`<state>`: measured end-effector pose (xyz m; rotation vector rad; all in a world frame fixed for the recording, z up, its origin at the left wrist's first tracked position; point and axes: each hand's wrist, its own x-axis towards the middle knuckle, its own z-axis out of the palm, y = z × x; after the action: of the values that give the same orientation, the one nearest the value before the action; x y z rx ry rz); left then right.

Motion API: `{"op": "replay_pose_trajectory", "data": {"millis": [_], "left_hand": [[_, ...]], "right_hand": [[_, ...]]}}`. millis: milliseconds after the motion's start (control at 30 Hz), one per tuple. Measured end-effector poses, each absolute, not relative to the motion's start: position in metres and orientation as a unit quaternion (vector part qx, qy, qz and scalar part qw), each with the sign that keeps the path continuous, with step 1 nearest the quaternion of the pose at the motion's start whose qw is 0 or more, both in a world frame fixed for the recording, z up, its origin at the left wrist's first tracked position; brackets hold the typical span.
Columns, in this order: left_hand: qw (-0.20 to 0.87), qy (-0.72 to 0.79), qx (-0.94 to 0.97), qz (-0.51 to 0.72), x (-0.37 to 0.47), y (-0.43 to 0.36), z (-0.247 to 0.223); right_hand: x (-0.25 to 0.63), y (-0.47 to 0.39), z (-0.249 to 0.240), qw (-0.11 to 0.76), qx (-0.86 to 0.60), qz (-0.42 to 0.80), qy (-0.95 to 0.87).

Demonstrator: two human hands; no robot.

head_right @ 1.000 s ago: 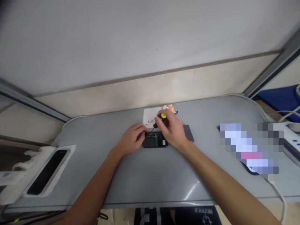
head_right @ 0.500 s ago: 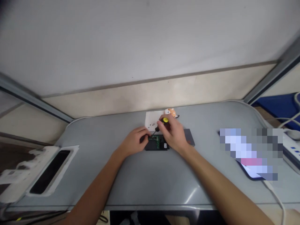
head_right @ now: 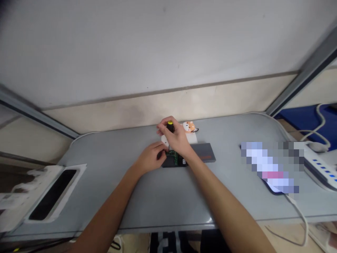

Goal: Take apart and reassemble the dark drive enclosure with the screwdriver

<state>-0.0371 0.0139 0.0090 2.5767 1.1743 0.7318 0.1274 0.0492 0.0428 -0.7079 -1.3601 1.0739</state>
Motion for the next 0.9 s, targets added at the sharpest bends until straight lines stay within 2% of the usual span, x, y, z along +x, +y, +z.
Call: {"op": "replay_pose_trajectory", "data": {"millis": [167,433,667,900], "left_hand": [[0.107,0.402,0.877,0.240,-0.037,0.015,0.008],[0.108,0.401,0.875,0.250,-0.038,0.015,0.008],[0.105,0.389,0.878,0.258,-0.040,0.016,0.006],[0.104,0.387,0.879,0.260,-0.040,0.018,0.005]], "right_hand": [[0.119,0.043,0.039,0.634,-0.307,0.477,-0.525],[0.126,0.035,0.046,0.590,-0.255,0.558,-0.525],[0.126,0.033,0.045,0.594,-0.260,0.558,-0.517],[0.138,0.033,0.046,0.582,-0.215,0.612,-0.490]]}}
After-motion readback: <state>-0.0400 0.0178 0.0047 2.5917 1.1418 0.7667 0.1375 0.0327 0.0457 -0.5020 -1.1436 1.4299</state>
